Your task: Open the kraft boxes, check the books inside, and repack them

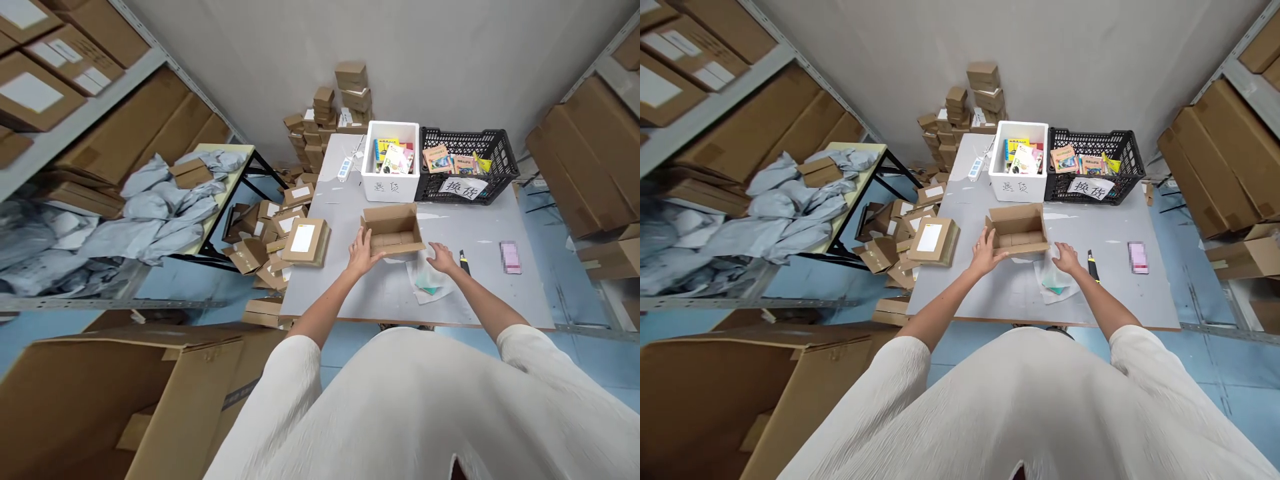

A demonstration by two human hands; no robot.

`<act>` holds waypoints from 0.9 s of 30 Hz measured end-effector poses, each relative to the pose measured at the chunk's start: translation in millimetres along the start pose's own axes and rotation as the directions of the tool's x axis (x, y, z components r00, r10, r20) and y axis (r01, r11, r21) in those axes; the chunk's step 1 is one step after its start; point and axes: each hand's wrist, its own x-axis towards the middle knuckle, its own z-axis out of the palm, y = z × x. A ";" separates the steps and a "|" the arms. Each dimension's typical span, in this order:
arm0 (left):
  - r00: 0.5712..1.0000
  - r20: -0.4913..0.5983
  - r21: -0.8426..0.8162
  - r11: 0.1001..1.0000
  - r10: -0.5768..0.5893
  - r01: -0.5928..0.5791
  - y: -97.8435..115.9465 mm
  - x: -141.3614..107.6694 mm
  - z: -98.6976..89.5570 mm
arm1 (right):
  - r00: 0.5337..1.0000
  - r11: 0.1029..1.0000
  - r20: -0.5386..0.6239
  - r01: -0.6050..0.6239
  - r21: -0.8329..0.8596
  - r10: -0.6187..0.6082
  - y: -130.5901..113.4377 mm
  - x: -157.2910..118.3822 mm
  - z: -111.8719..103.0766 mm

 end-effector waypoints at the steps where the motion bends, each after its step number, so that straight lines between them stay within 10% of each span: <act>1: 1.000 0.008 -0.036 0.999 0.021 -0.020 -2.4 -1.4 0.1 | 0.999 0.995 -0.007 0.047 0.088 -0.047 -4.8 6.1 -3.9; 7: 0.998 0.037 -0.295 0.954 -0.042 0.051 -20.2 -3.9 8.2 | 0.984 0.906 -0.014 0.171 0.388 -0.180 -33.2 28.4 -15.0; 27: 0.978 0.045 -0.384 0.900 -0.203 0.205 -31.6 67.5 4.4 | 0.998 0.741 -0.014 -0.030 0.671 0.053 -56.9 65.8 -23.5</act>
